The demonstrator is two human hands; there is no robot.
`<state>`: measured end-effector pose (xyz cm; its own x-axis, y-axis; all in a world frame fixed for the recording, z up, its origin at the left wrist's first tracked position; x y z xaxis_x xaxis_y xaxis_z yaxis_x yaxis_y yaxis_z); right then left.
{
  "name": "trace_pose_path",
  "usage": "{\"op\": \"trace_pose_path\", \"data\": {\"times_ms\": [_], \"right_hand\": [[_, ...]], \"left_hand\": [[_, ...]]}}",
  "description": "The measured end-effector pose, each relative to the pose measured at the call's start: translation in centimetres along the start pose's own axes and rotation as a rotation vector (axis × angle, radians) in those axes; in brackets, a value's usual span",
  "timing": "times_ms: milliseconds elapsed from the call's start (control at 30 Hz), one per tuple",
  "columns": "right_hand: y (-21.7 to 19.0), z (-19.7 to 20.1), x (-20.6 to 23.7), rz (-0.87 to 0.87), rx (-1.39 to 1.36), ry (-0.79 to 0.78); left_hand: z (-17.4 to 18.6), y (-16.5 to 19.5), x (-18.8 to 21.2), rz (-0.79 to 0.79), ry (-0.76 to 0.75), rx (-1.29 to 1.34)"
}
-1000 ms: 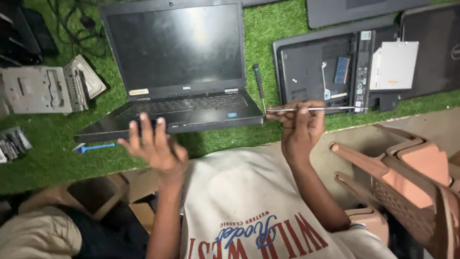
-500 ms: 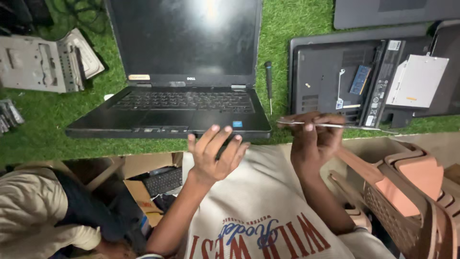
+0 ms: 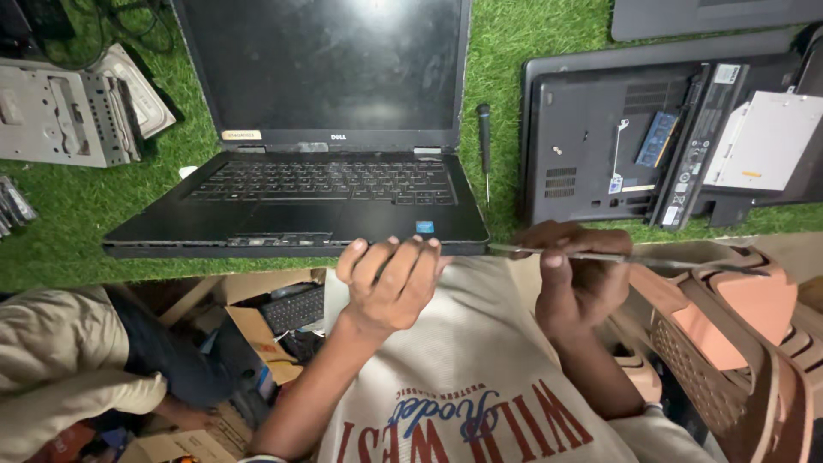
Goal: The person works on a laptop at a repair bench, using a spudger to pry along the seam between the bottom cover and chassis, then opens the laptop lid and works around the keyboard and hinge area with a screwdriver before repositioning the laptop on the bench.
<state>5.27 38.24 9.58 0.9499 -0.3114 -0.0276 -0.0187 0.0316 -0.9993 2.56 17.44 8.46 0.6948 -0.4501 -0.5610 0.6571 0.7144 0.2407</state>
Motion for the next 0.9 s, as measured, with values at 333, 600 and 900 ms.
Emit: {"op": "trace_pose_path", "data": {"times_ms": [333, 600, 900], "right_hand": [[-1.6, -1.1, -2.1, -0.09, -0.011, -0.252], [-2.8, -2.0, -3.0, -0.139, 0.096, -0.379], [-4.9, -4.7, -10.1, -0.192, 0.565, -0.749]], "left_hand": [[-1.0, 0.6, 0.7, 0.032, -0.056, -0.056], [-1.1, 1.0, 0.5, 0.051, -0.039, -0.039], [-1.1, 0.8, 0.6, 0.006, -0.078, -0.051]]}}
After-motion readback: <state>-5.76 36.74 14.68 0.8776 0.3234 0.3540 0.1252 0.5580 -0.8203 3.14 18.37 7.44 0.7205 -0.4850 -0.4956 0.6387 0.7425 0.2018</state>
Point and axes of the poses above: each hand's wrist, its own x-axis away from the middle knuckle, its own z-axis out of the back of the hand, y = z × x, the point moved 3 cm from there along -x, towards the middle knuckle, and after that the axes turned 2 degrees about -z, right-handed, at the moved point
